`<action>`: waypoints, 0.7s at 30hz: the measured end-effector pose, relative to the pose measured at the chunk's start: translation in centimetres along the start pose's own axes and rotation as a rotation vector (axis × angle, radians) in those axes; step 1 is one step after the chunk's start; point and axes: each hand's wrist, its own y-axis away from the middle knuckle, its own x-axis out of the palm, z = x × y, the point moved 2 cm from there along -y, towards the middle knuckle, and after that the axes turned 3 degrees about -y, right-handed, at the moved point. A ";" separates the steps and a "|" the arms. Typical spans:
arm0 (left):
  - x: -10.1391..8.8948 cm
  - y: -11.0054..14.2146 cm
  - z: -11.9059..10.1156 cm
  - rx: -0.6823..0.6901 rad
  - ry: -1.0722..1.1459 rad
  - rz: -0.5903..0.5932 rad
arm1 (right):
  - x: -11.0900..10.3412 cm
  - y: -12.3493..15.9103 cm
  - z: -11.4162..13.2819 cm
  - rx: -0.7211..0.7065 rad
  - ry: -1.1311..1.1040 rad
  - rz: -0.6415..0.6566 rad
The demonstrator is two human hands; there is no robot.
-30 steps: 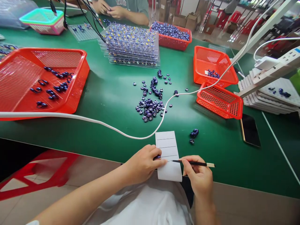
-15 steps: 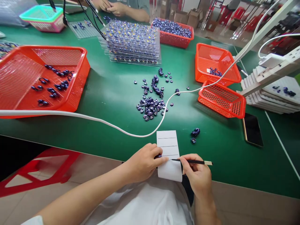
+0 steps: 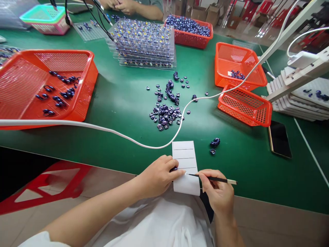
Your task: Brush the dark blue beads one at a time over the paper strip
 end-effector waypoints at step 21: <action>0.8 -3.7 1.5 -0.093 -0.058 0.074 | -1.4 -2.1 0.6 -0.092 -0.309 -0.440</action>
